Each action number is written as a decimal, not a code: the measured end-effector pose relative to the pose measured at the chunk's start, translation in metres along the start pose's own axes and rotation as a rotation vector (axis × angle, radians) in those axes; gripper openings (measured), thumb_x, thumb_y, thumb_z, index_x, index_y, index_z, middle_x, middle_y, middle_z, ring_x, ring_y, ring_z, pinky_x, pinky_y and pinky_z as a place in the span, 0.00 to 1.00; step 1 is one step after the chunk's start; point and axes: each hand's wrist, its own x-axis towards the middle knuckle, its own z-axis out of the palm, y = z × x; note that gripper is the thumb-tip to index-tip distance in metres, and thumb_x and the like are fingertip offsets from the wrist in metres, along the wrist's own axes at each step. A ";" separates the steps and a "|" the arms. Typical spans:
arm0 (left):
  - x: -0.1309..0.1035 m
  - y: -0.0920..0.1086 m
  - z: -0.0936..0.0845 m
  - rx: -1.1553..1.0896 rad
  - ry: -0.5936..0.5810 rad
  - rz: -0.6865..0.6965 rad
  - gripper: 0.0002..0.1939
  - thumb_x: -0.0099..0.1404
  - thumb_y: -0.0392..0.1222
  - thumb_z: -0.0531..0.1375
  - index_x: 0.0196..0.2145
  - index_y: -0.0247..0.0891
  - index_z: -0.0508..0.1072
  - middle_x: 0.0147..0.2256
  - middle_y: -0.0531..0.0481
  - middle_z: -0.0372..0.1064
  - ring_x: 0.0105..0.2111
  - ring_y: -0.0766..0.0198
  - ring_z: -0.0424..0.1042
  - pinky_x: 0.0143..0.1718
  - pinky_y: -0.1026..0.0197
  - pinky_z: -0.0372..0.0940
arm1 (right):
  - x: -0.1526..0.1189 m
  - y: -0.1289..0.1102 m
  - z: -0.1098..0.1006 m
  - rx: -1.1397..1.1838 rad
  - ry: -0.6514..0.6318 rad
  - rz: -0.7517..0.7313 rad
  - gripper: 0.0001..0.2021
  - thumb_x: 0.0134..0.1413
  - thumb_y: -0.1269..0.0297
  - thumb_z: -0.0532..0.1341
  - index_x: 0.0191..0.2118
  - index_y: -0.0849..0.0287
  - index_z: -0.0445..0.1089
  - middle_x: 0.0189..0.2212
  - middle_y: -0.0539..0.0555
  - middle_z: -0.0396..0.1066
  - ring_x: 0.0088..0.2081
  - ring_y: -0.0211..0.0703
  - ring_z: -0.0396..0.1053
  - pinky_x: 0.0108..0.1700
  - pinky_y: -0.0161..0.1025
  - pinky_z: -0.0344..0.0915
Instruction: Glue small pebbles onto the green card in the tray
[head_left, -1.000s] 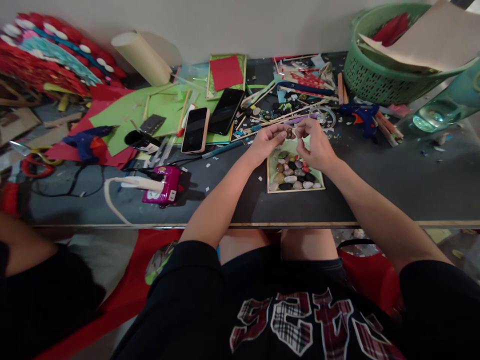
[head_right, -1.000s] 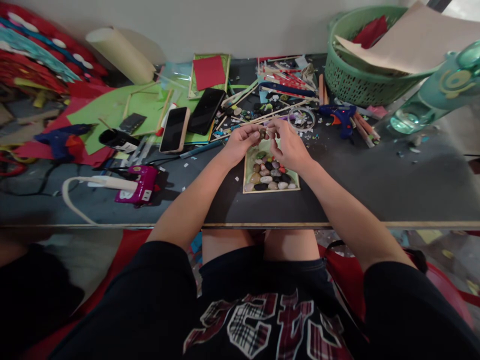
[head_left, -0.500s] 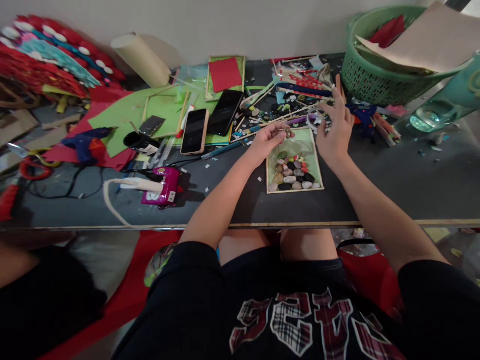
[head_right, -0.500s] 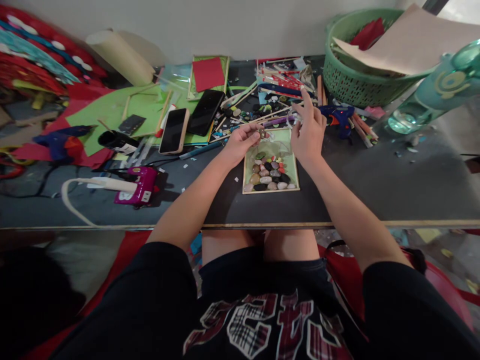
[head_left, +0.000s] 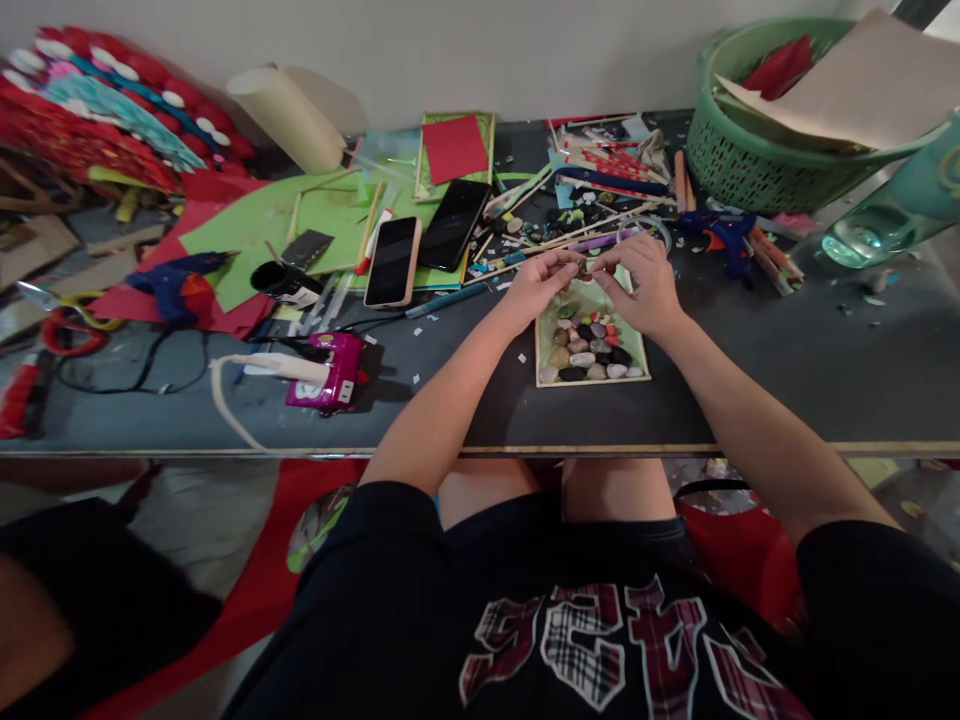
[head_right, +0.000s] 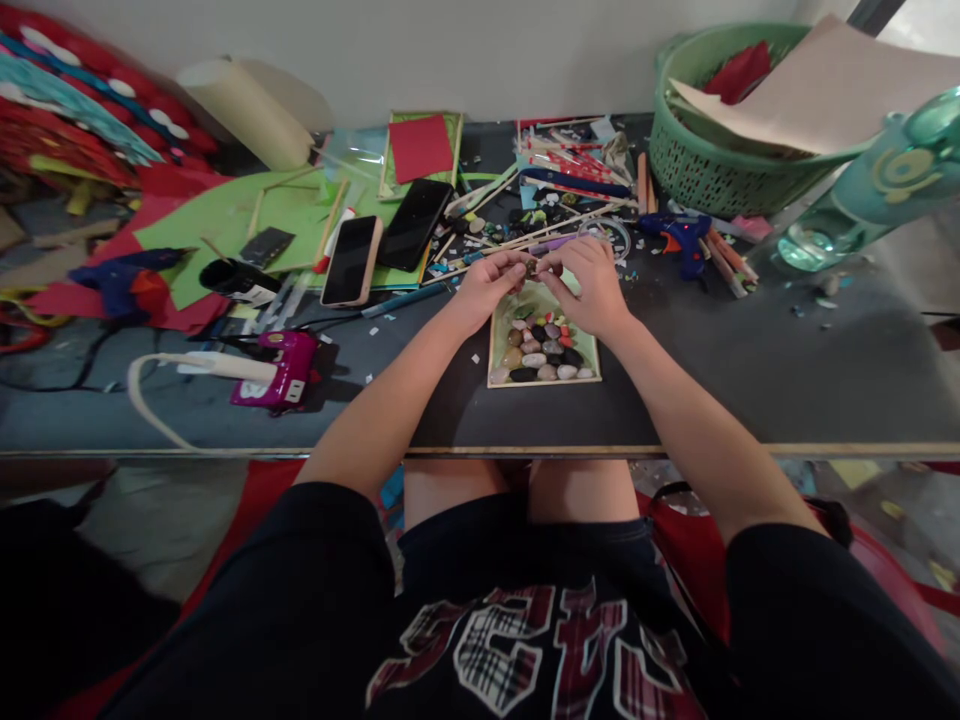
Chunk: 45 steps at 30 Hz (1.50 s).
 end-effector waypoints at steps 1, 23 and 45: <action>0.000 0.001 0.000 0.001 -0.009 0.004 0.34 0.56 0.73 0.68 0.41 0.37 0.80 0.33 0.48 0.77 0.34 0.64 0.74 0.34 0.63 0.65 | 0.000 0.001 0.000 -0.008 -0.002 0.000 0.18 0.70 0.47 0.55 0.39 0.53 0.76 0.34 0.54 0.74 0.44 0.51 0.71 0.57 0.56 0.64; -0.001 0.000 0.000 -0.040 -0.046 -0.053 0.36 0.51 0.70 0.73 0.43 0.35 0.81 0.35 0.48 0.78 0.32 0.66 0.73 0.37 0.64 0.67 | -0.002 0.003 0.004 -0.076 -0.010 0.032 0.18 0.70 0.51 0.56 0.36 0.55 0.77 0.33 0.55 0.76 0.44 0.51 0.72 0.57 0.55 0.63; -0.003 -0.006 0.001 -0.005 -0.033 -0.045 0.24 0.59 0.54 0.74 0.46 0.36 0.79 0.44 0.44 0.82 0.46 0.57 0.81 0.54 0.53 0.74 | -0.004 0.011 0.005 0.020 0.142 0.185 0.20 0.62 0.46 0.64 0.50 0.55 0.72 0.30 0.50 0.72 0.33 0.43 0.71 0.43 0.45 0.71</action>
